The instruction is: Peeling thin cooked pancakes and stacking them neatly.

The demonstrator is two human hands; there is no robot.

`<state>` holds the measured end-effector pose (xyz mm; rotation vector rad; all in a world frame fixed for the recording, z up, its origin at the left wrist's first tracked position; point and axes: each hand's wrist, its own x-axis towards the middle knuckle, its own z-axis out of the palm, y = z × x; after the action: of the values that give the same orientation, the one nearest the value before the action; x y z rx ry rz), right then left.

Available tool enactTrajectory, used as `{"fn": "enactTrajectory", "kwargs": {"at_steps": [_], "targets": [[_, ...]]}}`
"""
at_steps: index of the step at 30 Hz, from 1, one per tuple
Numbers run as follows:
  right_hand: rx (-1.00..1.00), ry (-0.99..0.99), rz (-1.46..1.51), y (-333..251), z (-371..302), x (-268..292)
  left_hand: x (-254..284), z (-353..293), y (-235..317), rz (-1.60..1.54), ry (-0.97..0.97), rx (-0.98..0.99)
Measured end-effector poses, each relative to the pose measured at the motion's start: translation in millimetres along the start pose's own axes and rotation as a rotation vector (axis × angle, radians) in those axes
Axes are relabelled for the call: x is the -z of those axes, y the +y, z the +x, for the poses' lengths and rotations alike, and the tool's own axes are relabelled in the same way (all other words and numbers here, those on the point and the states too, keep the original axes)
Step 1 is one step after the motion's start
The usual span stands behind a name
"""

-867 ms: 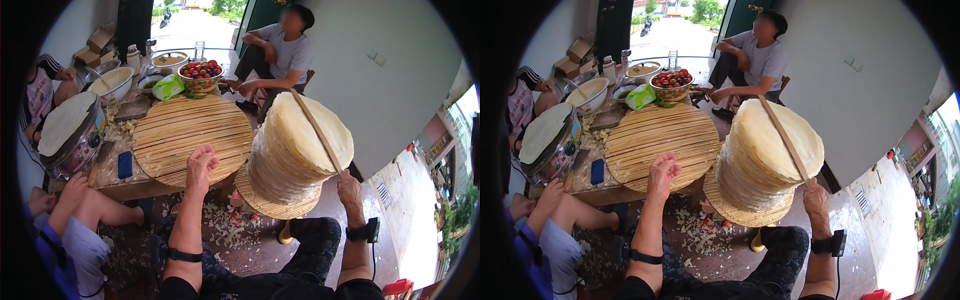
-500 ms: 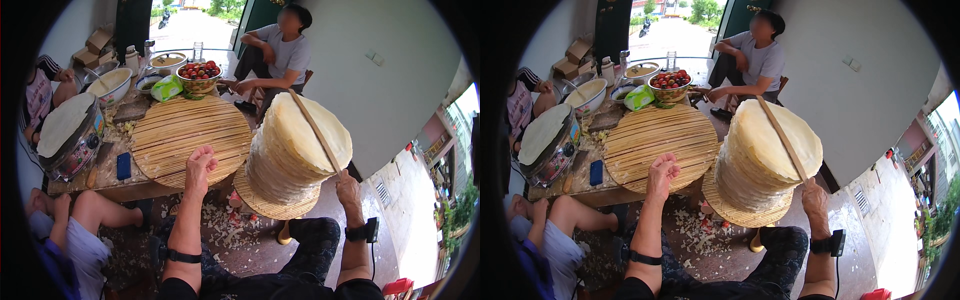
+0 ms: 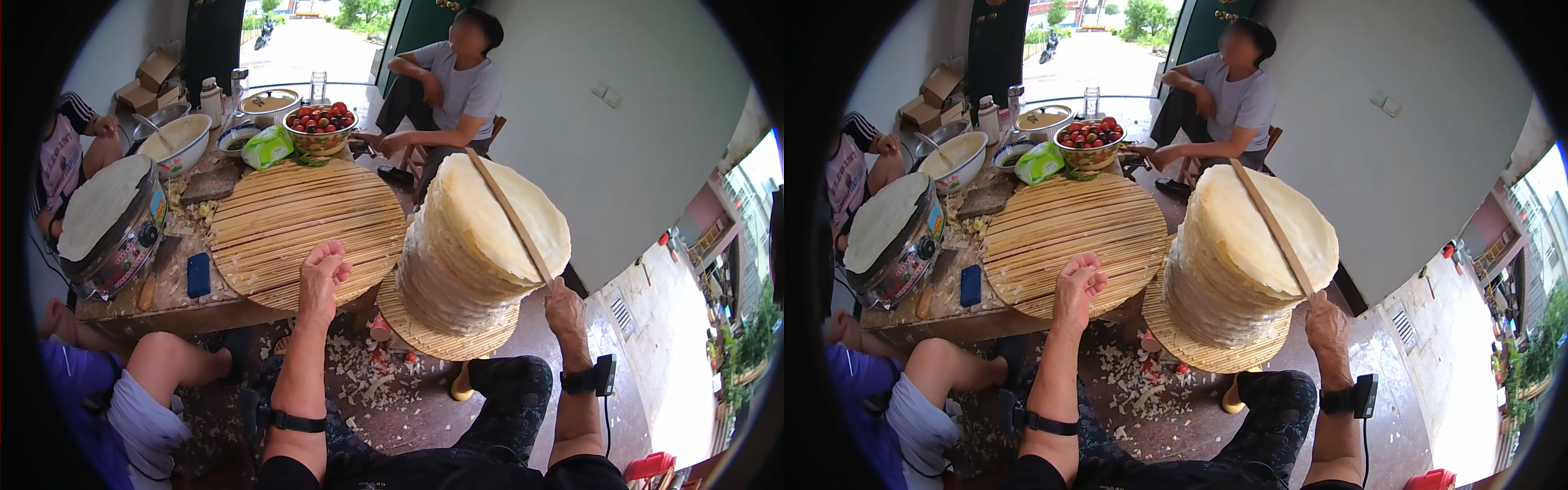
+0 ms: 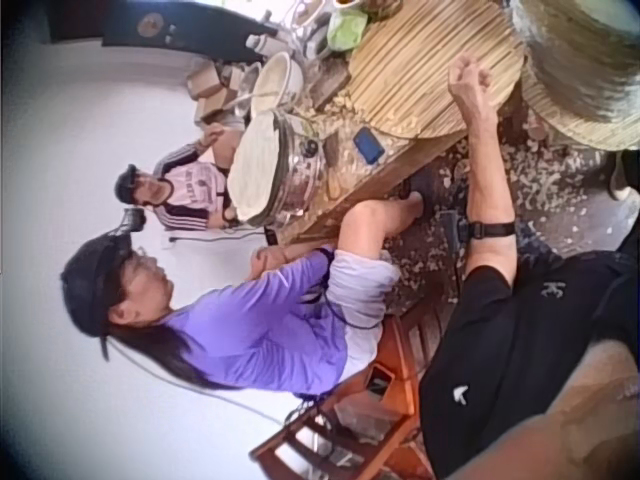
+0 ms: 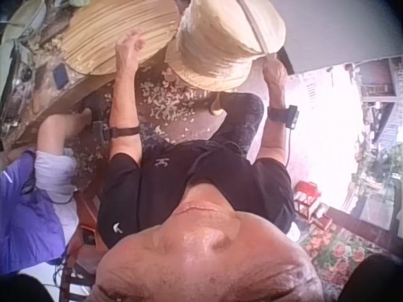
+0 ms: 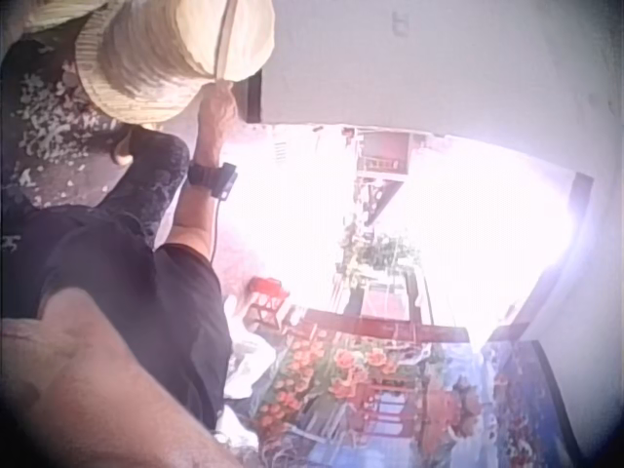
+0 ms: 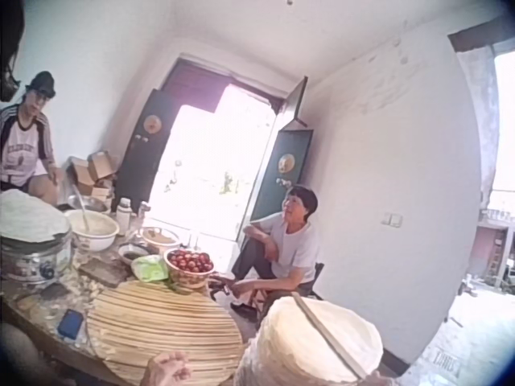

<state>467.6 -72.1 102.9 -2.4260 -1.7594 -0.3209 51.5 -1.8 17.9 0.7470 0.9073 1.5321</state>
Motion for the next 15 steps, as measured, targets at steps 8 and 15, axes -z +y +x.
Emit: {"fn": "enactTrajectory", "kwargs": {"at_steps": [8, 15], "targets": [[0.046, 0.032, -0.023, 2.9, 0.6, -2.5, 0.4, 0.4, 0.4, 0.004, -0.002, 0.006], [0.015, 0.0, -0.007, 0.4, -0.2, 0.7, 0.8, 0.6, -0.6, -0.003, -0.002, 0.004]]}}
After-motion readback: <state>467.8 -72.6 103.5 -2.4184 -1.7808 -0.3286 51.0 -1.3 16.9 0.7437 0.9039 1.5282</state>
